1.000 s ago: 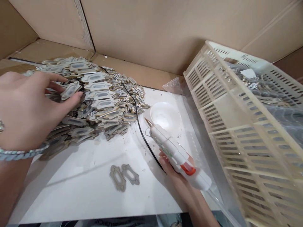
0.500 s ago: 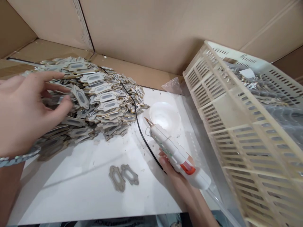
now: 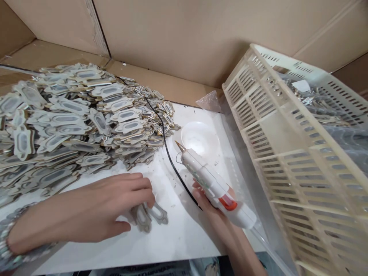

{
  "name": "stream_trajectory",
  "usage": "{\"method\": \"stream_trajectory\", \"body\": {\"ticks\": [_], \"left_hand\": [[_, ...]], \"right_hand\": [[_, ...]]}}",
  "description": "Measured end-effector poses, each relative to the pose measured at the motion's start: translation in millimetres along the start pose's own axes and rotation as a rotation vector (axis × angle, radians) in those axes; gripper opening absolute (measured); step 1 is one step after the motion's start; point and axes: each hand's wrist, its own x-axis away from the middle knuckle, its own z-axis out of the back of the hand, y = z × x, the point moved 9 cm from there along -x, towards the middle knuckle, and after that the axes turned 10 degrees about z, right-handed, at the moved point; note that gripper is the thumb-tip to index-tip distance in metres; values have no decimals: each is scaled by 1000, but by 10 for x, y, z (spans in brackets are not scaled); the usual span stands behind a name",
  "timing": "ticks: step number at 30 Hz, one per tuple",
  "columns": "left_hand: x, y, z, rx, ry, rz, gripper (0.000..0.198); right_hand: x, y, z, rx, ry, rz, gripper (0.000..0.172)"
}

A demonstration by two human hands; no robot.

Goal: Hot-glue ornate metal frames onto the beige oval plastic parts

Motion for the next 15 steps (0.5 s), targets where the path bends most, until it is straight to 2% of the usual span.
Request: {"method": "stream_trajectory", "body": {"ticks": [2, 4, 8, 15], "left_hand": [[-52, -42, -75, -9, 1, 26, 47], [-83, -56, -132, -19, -1, 12, 37], [-135, -98, -167, -13, 15, 13, 27], [-190, -293, 226, -106, 391, 104, 18]], "right_hand": [[0, 11, -10, -10, -11, -13, 10], [4, 30, -23, -22, -20, -34, 10], [23, 70, -37, -51, -22, -73, 12], [25, 53, -25, -40, -12, -42, 9]]}}
